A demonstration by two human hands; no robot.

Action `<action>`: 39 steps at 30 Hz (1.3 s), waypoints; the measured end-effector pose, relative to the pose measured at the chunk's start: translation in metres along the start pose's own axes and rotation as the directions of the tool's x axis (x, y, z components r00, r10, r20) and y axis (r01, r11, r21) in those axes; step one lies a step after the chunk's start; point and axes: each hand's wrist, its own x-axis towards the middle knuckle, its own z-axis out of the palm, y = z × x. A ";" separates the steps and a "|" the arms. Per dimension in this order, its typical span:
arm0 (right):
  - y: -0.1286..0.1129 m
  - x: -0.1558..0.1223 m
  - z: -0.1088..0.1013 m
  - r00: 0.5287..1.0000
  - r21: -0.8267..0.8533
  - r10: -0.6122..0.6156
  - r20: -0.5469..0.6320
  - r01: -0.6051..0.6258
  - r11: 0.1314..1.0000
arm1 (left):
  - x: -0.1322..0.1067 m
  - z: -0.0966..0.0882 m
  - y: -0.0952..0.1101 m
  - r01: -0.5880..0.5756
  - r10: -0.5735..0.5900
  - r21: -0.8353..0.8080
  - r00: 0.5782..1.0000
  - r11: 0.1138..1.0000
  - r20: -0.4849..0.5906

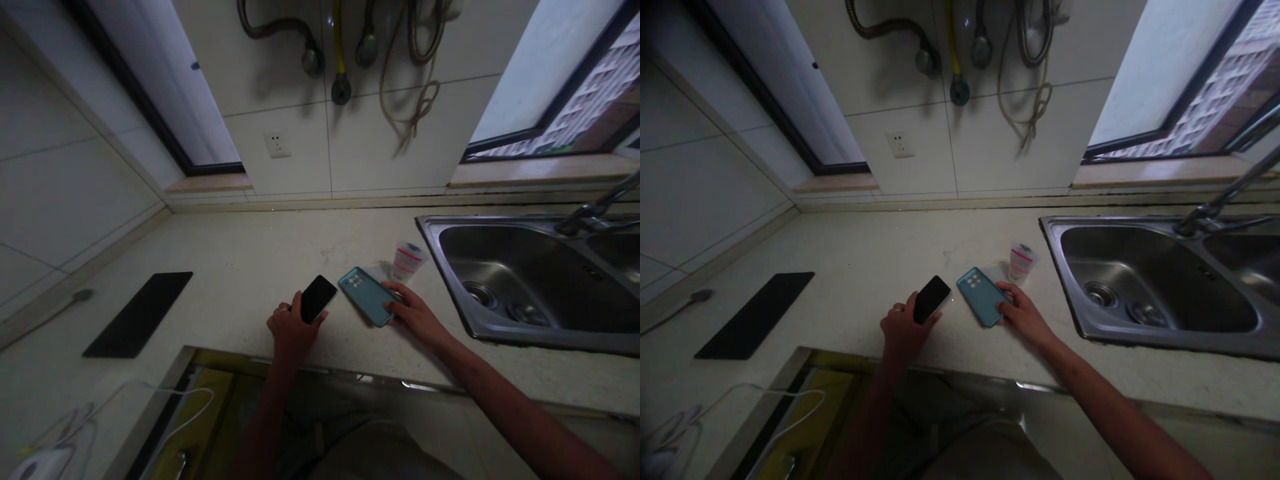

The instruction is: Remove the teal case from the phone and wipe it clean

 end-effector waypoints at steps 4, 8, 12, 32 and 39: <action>0.010 -0.001 0.003 0.998 -0.001 -0.035 -0.048 0.035 0.999 | 0.000 0.004 -0.005 -0.024 0.026 0.040 0.998 0.999 -0.061; 0.020 -0.003 0.004 0.998 -0.005 -0.050 -0.048 0.050 0.999 | 0.004 0.008 -0.017 -0.089 0.088 -0.007 0.993 0.996 -0.081; 0.031 -0.003 0.003 0.997 -0.027 -0.077 -0.030 0.077 0.997 | 0.006 0.017 -0.028 -0.128 0.121 -0.056 0.987 0.990 -0.110; 0.044 -0.020 0.012 0.839 -0.809 -0.486 0.245 0.453 0.374 | 0.003 0.031 -0.039 -0.160 0.169 0.066 0.970 0.985 -0.177; 0.038 -0.017 0.017 0.820 -0.831 -0.488 0.300 0.476 0.289 | 0.005 0.031 -0.040 -0.156 0.170 0.103 0.976 0.982 -0.140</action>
